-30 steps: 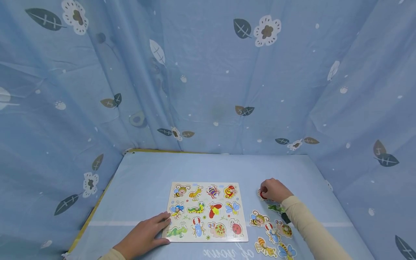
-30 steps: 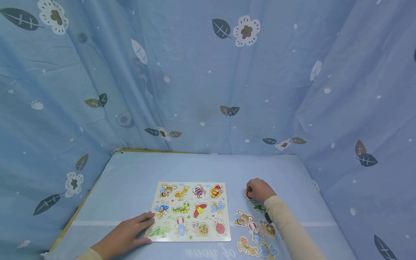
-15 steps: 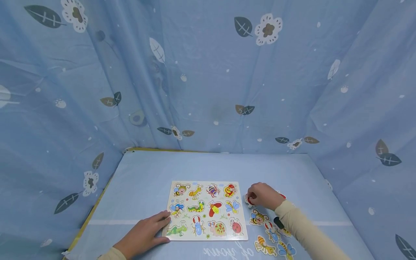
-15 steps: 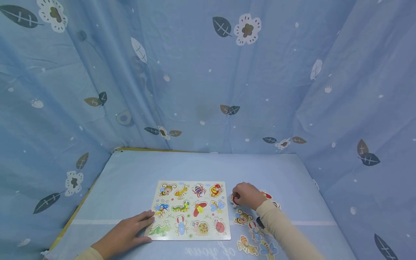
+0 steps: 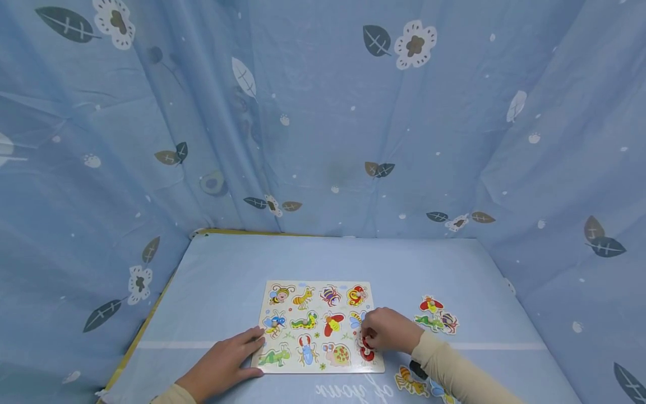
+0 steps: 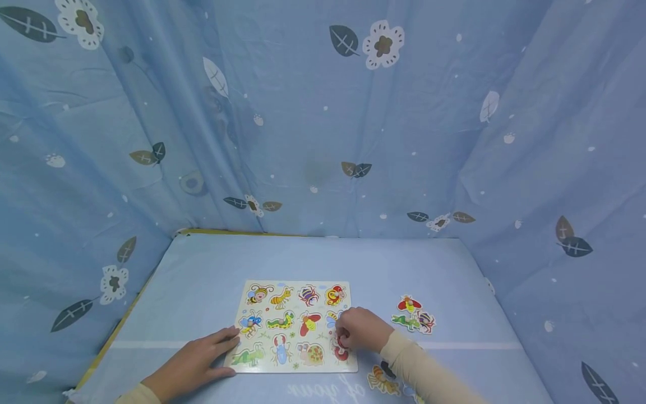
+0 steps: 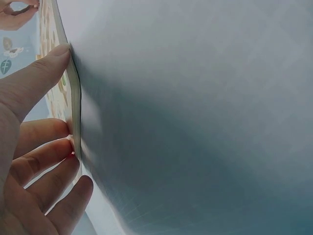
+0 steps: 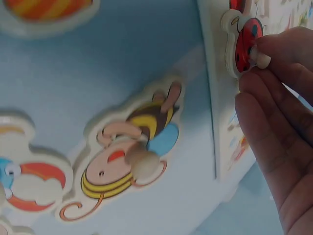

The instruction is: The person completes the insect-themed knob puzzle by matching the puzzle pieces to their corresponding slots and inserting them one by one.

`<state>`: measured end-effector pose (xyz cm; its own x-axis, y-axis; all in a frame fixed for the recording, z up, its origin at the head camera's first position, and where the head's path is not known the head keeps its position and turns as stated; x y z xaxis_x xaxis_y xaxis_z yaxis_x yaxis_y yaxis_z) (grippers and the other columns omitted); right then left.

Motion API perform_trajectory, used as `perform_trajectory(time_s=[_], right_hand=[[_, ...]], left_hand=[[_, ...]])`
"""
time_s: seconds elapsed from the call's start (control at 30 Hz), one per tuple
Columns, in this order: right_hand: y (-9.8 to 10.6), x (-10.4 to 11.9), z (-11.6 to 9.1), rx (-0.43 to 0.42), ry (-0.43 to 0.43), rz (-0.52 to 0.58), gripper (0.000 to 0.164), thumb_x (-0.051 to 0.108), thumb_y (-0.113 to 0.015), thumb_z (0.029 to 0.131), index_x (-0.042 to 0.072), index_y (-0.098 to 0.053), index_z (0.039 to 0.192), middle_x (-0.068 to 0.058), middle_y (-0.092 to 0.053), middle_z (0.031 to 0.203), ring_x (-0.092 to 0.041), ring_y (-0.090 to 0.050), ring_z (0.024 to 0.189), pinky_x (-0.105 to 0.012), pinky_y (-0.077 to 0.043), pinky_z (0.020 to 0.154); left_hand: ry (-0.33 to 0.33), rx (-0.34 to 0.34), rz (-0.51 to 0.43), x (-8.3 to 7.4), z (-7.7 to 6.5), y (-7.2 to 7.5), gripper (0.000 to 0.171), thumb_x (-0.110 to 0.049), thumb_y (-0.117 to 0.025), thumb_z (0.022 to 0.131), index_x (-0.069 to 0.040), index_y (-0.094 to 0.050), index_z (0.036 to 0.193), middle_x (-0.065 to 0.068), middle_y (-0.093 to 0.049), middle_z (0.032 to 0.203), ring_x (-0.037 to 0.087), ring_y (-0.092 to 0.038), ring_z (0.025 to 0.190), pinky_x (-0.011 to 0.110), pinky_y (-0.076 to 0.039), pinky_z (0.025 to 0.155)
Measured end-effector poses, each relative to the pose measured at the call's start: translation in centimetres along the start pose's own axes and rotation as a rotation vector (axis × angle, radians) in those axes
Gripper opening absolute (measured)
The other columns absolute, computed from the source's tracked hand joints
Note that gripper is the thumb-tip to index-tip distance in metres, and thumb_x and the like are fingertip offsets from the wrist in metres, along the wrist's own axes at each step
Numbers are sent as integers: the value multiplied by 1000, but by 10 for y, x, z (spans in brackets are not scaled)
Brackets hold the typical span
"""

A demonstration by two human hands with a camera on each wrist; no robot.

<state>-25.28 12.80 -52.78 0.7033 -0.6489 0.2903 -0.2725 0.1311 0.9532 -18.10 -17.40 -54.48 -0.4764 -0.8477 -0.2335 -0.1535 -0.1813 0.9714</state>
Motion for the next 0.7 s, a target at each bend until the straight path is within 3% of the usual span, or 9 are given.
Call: perform_trajectory(time_s=[0.7], right_hand=[[-11, 20, -8, 51, 16, 54, 15, 12, -74, 82, 25, -71, 75, 19, -57, 67, 6, -44, 58, -11, -39, 53]], left_hand=[[17, 14, -2, 4, 1, -6, 78, -69, -62, 80, -14, -60, 135, 1, -51, 145, 23, -53, 131, 43, -53, 98]])
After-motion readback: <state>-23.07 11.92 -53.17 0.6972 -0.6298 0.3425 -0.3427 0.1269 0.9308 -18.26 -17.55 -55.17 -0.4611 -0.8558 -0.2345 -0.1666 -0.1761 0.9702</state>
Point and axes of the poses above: each hand's wrist, its own z-axis towards the middle knuckle, its own y-axis out of the back of the hand, x = y × z, the point moved 8 cm from there along z, towards the middle knuckle
